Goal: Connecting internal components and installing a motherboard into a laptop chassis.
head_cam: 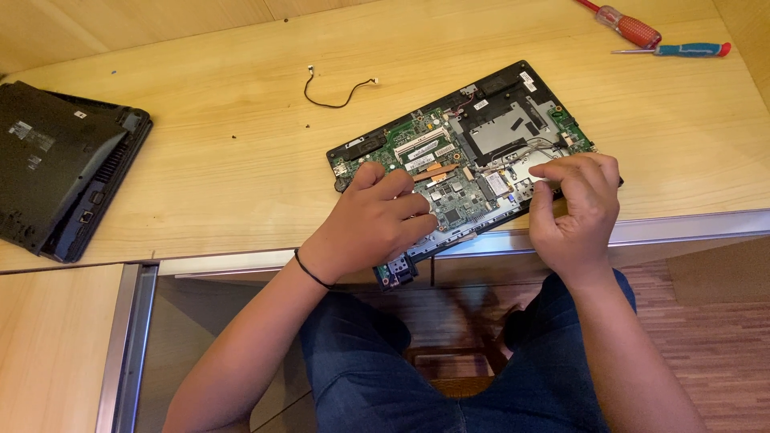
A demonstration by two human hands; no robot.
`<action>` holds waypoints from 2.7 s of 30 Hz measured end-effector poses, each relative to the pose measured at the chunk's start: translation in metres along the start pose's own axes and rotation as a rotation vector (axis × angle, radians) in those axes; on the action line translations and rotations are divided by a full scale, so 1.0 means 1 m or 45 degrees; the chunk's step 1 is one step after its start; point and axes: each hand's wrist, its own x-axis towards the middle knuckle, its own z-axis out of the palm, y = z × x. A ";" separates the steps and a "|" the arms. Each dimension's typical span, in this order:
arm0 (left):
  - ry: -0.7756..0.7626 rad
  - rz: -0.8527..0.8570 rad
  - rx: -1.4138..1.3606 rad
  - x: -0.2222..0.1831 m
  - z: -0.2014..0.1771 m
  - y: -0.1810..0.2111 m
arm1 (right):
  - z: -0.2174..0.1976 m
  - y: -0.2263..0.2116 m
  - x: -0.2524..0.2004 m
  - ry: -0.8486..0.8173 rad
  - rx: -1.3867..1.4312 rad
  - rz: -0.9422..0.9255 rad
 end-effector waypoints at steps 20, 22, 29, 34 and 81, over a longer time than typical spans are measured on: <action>-0.009 -0.008 -0.091 -0.002 -0.005 -0.001 | 0.001 0.002 -0.001 -0.005 0.005 -0.020; -0.020 -0.008 -0.098 -0.002 -0.005 -0.001 | 0.001 0.002 -0.002 -0.009 0.011 -0.020; -0.029 0.012 -0.068 -0.003 -0.005 -0.002 | 0.001 0.003 -0.002 -0.007 -0.011 -0.017; -0.019 0.017 -0.066 -0.003 -0.005 -0.002 | 0.001 0.002 -0.002 -0.006 0.005 -0.010; -0.015 -0.054 -0.116 -0.002 -0.005 0.000 | 0.027 -0.047 -0.011 -0.297 -0.029 -0.346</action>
